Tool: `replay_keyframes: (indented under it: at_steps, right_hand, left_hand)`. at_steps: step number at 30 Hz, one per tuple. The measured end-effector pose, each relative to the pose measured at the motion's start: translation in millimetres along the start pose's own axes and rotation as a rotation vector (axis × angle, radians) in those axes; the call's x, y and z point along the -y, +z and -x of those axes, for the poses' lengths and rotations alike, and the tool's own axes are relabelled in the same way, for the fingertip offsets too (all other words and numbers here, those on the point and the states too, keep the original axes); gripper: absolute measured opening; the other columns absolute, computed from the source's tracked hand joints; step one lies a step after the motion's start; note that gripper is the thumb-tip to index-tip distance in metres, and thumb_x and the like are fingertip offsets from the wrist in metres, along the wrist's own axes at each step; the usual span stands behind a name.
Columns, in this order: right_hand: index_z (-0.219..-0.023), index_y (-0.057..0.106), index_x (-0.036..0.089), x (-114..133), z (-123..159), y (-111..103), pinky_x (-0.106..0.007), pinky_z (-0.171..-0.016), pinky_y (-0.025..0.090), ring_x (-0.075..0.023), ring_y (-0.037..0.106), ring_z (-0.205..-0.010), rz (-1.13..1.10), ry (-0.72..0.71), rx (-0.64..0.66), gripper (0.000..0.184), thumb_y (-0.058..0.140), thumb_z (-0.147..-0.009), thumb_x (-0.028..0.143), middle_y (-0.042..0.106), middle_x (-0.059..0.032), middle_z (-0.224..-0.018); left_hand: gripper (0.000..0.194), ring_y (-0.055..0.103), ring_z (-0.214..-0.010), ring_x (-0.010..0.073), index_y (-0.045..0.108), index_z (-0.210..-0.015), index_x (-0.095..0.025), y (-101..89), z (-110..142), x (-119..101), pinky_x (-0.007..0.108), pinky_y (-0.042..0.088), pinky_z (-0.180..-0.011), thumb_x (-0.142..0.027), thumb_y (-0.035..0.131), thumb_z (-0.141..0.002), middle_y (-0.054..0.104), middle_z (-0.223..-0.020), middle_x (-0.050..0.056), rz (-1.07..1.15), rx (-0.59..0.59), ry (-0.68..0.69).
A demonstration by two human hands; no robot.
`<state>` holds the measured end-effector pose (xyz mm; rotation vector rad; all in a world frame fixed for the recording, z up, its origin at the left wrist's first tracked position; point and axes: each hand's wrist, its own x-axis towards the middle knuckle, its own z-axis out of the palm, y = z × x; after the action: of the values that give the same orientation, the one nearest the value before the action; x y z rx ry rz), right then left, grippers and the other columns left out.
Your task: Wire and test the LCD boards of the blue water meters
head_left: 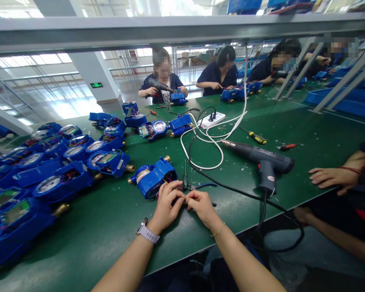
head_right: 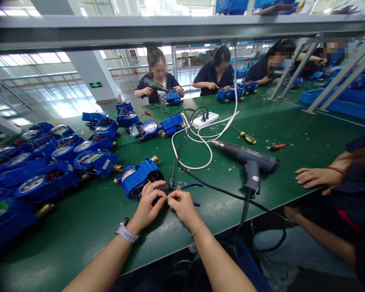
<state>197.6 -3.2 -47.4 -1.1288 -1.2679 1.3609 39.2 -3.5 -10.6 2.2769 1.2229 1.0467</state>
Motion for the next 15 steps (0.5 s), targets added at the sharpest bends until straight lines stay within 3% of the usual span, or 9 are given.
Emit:
replay_keyframes:
  at_steps: [15]
  right_hand:
    - [-0.074, 0.058, 0.012, 7.8, 0.9, -1.6, -0.023, -0.056, 0.046, -0.0080, 0.052, -0.054, -0.078, 0.030, 0.034, 0.025, 0.066, -0.088, 0.032, 0.055, 0.0043, -0.062]
  left_hand:
    - [0.016, 0.047, -0.126, 0.0238, 0.061, -0.086, -0.022, -1.7, -2.1, -2.7, 0.056, 0.017, -0.113, -0.024, 0.047, -0.094, 0.056, -0.130, 0.009, 0.028, 0.013, -0.032]
